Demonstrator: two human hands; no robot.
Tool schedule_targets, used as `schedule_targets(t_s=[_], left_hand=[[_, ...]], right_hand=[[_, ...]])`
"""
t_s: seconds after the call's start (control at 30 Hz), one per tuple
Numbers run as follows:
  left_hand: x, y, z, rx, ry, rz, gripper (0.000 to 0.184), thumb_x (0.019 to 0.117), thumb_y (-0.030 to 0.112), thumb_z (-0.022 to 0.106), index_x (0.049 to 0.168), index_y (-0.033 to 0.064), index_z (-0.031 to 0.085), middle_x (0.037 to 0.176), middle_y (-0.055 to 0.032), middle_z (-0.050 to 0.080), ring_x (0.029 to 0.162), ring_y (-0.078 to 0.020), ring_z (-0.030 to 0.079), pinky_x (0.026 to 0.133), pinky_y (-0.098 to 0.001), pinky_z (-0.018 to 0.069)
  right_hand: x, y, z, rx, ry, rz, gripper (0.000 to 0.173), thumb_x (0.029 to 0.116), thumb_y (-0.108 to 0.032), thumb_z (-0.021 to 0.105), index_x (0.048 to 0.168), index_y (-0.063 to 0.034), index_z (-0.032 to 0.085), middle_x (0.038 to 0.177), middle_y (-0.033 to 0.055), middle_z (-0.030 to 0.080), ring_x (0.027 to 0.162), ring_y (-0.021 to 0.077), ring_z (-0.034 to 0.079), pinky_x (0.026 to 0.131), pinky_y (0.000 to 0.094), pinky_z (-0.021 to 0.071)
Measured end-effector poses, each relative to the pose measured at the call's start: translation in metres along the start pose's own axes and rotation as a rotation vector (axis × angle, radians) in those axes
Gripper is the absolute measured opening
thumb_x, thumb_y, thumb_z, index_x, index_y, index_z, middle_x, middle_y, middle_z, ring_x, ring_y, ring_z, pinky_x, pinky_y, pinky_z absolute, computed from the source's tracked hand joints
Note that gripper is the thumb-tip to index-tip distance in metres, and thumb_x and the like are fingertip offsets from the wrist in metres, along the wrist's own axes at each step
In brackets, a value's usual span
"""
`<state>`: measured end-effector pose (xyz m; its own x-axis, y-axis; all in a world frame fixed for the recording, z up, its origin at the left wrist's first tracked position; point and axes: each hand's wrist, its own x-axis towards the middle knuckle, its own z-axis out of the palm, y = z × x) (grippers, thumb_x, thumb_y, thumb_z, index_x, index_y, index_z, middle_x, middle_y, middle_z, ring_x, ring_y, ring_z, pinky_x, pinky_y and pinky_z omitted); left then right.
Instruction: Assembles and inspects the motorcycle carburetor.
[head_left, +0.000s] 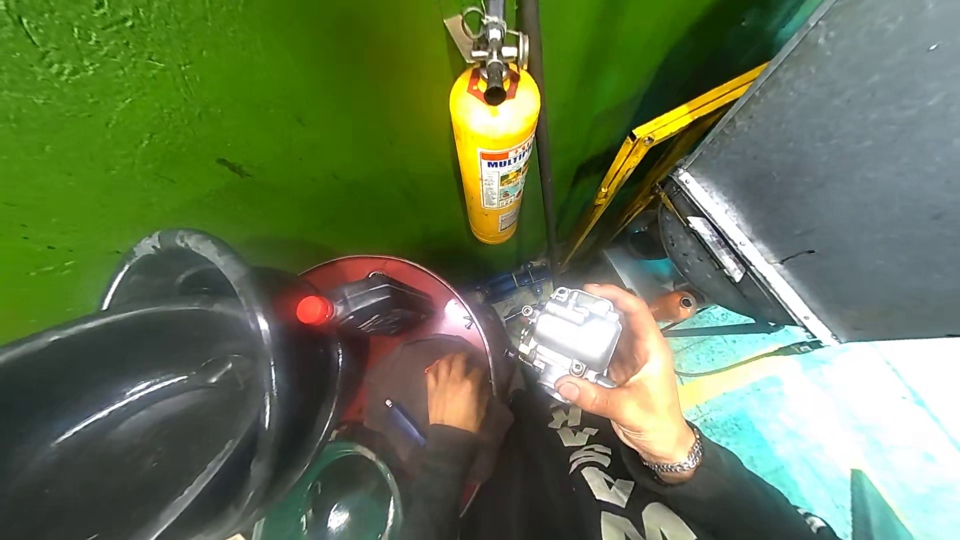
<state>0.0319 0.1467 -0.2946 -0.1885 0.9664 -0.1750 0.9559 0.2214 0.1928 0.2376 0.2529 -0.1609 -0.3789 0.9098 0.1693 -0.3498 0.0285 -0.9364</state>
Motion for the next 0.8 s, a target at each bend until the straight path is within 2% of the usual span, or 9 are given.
schedule_targets(t_s=[0.13, 0.3, 0.43, 0.53, 0.6, 0.63, 0.67, 0.7, 0.8], left_hand=[[0.002, -0.001, 0.003, 0.029, 0.032, 0.07, 0.017, 0.0858, 0.028, 0.079, 0.101, 0.0195, 0.082, 0.122, -0.0119, 0.071, 0.123, -0.0349, 0.061, 0.108, -0.0576, 0.0433], [-0.003, 0.0, 0.011, -0.007, 0.192, 0.113, 0.013, 0.0829, 0.021, 0.073, 0.089, 0.0141, 0.081, 0.103, -0.012, 0.075, 0.105, -0.0367, 0.069, 0.093, -0.0594, 0.0516], [-0.01, 0.005, 0.008, -0.12, 0.273, 0.028, 0.026, 0.0853, 0.029, 0.064, 0.086, 0.0072, 0.079, 0.102, -0.0171, 0.075, 0.104, -0.0437, 0.069, 0.089, -0.0651, 0.0511], [-0.012, 0.006, 0.004, -0.243, 0.247, -0.033, 0.026, 0.0856, 0.026, 0.069, 0.092, 0.0038, 0.079, 0.106, -0.0202, 0.073, 0.106, -0.0457, 0.067, 0.093, -0.0679, 0.0469], [-0.015, 0.001, -0.003, -0.444, 0.304, -0.098, 0.025, 0.0887, 0.026, 0.069, 0.094, 0.0038, 0.079, 0.106, -0.0175, 0.074, 0.105, -0.0391, 0.068, 0.095, -0.0627, 0.0497], [-0.02, -0.001, -0.015, -0.582, 0.396, -0.122, 0.025, 0.0881, 0.026, 0.067, 0.094, 0.0041, 0.079, 0.103, -0.0148, 0.074, 0.102, -0.0316, 0.07, 0.092, -0.0549, 0.0534], [-0.025, -0.004, -0.035, -0.729, 0.496, -0.119, 0.023, 0.0881, 0.025, 0.068, 0.094, 0.0052, 0.079, 0.102, -0.0103, 0.074, 0.098, -0.0214, 0.07, 0.089, -0.0419, 0.0581], [-0.034, -0.009, -0.063, -0.872, 0.576, -0.078, 0.02, 0.0902, 0.023, 0.069, 0.096, 0.0067, 0.079, 0.103, -0.006, 0.074, 0.096, -0.0136, 0.07, 0.086, -0.0317, 0.06], [-0.066, -0.012, -0.153, -1.088, 0.663, 0.135, 0.017, 0.0968, 0.03, 0.07, 0.106, 0.0186, 0.079, 0.111, 0.0036, 0.071, 0.101, -0.0087, 0.067, 0.085, -0.0223, 0.0579]], right_hand=[[0.0, 0.0, 0.0, -0.002, 0.003, 0.003, 0.087, 0.0694, -0.01, 0.092, 0.146, -0.0138, 0.05, 0.128, 0.0146, 0.064, 0.112, 0.0259, 0.068, 0.092, 0.0382, 0.0621], [0.0, 0.003, 0.003, 0.0, -0.051, -0.085, 0.088, 0.0694, -0.016, 0.093, 0.145, -0.0157, 0.049, 0.13, 0.0125, 0.063, 0.111, 0.0238, 0.068, 0.091, 0.0381, 0.0626], [-0.001, 0.0, 0.007, 0.012, -0.165, -0.164, 0.087, 0.0692, -0.023, 0.094, 0.144, -0.0188, 0.05, 0.138, 0.0122, 0.059, 0.121, 0.0255, 0.063, 0.099, 0.0406, 0.0584], [-0.001, 0.001, 0.011, 0.053, -0.27, -0.194, 0.084, 0.0692, -0.026, 0.094, 0.142, -0.0173, 0.052, 0.138, 0.0138, 0.058, 0.126, 0.028, 0.06, 0.102, 0.0433, 0.0561], [-0.001, 0.001, 0.013, 0.069, -0.345, -0.173, 0.083, 0.0698, -0.029, 0.094, 0.141, -0.0167, 0.054, 0.138, 0.0146, 0.059, 0.127, 0.0285, 0.059, 0.104, 0.0441, 0.0548], [-0.001, 0.0, 0.014, 0.08, -0.386, -0.152, 0.082, 0.07, -0.029, 0.094, 0.141, -0.0161, 0.054, 0.137, 0.0151, 0.059, 0.126, 0.0286, 0.059, 0.104, 0.0445, 0.0545], [-0.001, 0.0, 0.015, 0.09, -0.429, -0.127, 0.082, 0.07, -0.03, 0.094, 0.141, -0.0156, 0.054, 0.137, 0.0153, 0.059, 0.126, 0.0284, 0.058, 0.105, 0.0446, 0.054], [-0.002, 0.0, 0.016, 0.099, -0.474, -0.105, 0.082, 0.07, -0.03, 0.094, 0.141, -0.0145, 0.055, 0.137, 0.0153, 0.059, 0.126, 0.0279, 0.058, 0.105, 0.0441, 0.0534], [-0.008, 0.003, 0.025, 0.136, -0.6, -0.036, 0.08, 0.0713, -0.029, 0.093, 0.14, -0.0106, 0.055, 0.139, 0.0156, 0.058, 0.127, 0.0266, 0.058, 0.107, 0.043, 0.0522]])
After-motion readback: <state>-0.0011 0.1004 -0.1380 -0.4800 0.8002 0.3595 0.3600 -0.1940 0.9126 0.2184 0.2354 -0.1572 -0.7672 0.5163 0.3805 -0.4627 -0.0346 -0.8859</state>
